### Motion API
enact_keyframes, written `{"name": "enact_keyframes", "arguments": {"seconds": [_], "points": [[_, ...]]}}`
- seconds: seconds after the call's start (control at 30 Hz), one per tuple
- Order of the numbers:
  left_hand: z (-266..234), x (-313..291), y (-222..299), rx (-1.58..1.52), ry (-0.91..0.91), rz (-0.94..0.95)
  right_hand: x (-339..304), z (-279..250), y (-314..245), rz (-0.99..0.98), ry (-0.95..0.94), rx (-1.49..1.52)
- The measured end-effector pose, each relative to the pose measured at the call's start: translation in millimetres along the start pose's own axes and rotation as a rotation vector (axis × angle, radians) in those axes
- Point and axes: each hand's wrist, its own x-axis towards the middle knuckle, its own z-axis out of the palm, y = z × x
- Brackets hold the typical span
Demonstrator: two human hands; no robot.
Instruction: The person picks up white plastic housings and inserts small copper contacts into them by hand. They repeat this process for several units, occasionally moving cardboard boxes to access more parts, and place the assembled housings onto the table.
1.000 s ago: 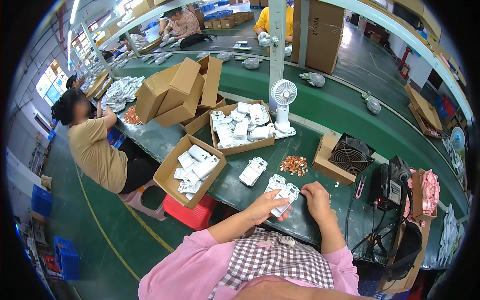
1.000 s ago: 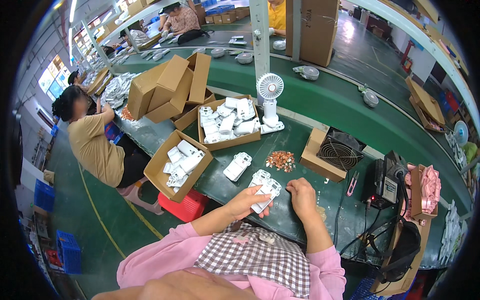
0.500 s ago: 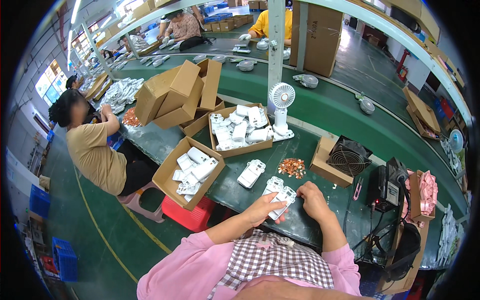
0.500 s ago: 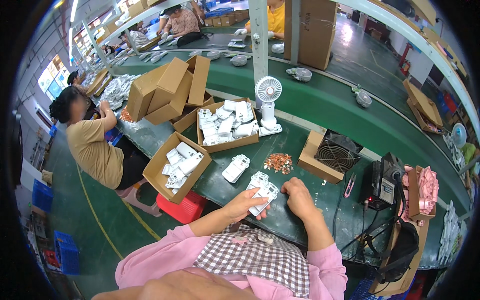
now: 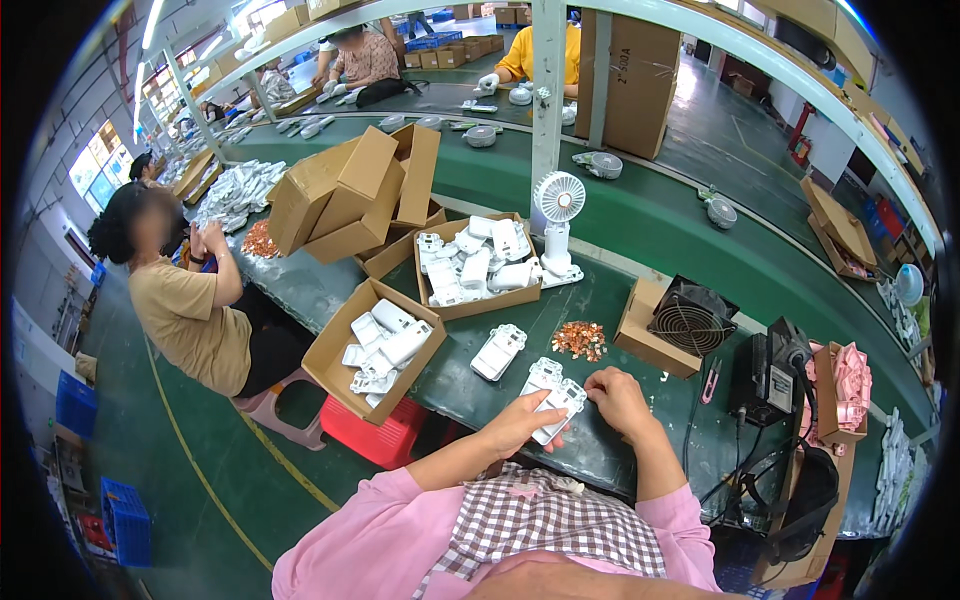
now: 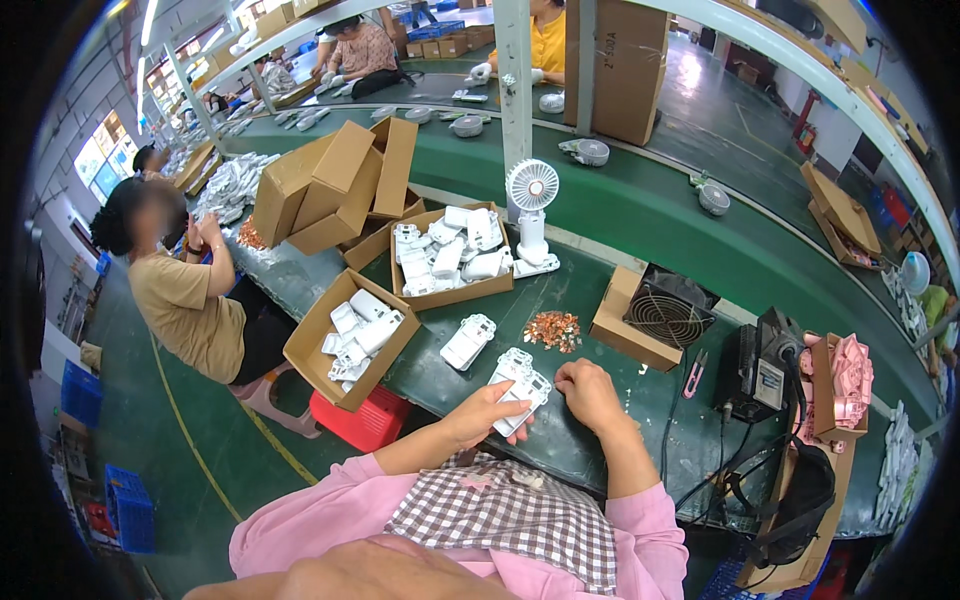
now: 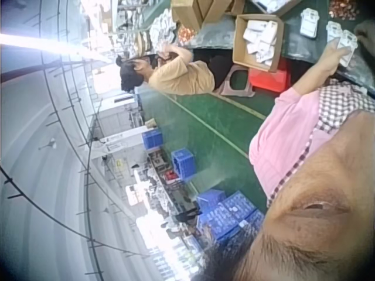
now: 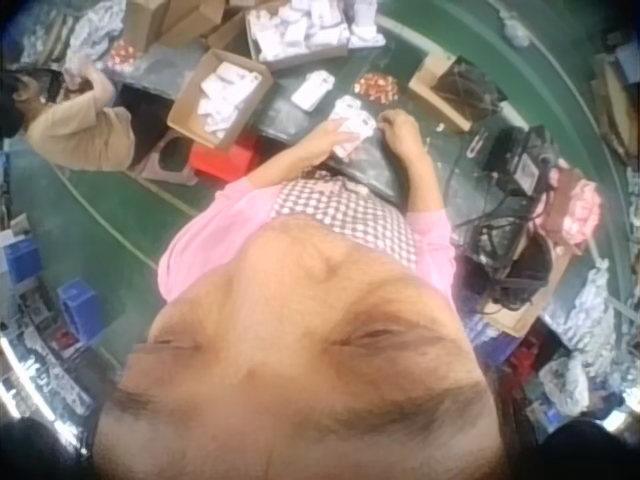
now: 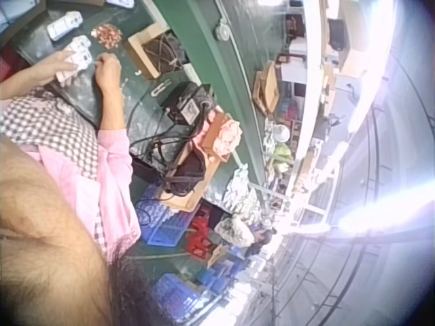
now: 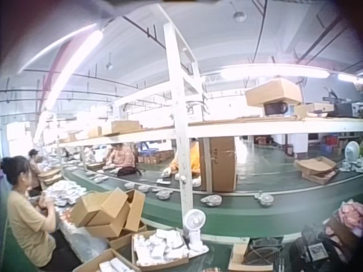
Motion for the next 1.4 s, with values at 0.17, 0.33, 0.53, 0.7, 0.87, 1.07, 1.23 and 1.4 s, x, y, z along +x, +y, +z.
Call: {"name": "enact_keyframes", "arguments": {"seconds": [0.17, 0.33, 0.53, 0.7, 0.87, 1.07, 1.23, 1.4], "points": [[0, 0, -1, 0.021, 0.012, 0.015, -1, 5, 1, -0.01, 0.02, 0.006], [-5, -1, -3, 0.023, 0.047, 0.028, 0, 7, -3, -0.004, 0.026, -0.038], [-4, -4, 4, 0.01, 0.055, 0.059, -2, 11, -9, -0.044, 0.062, -0.028], [-5, -6, 9, -0.012, 0.063, 0.078, -4, 14, -13, -0.104, 0.066, -0.083], [-5, -10, 15, -0.02, 0.082, 0.093, -10, 13, -18, -0.102, -0.002, -0.192], [-7, -12, 17, -0.034, 0.089, 0.104, -18, 11, -17, -0.199, 0.061, -0.206], [-7, -12, 20, -0.033, 0.081, 0.107, -22, 12, -11, -0.226, 0.069, -0.21], [-7, -11, 21, -0.033, 0.072, 0.116, -22, 13, -8, -0.189, 0.053, -0.259]]}}
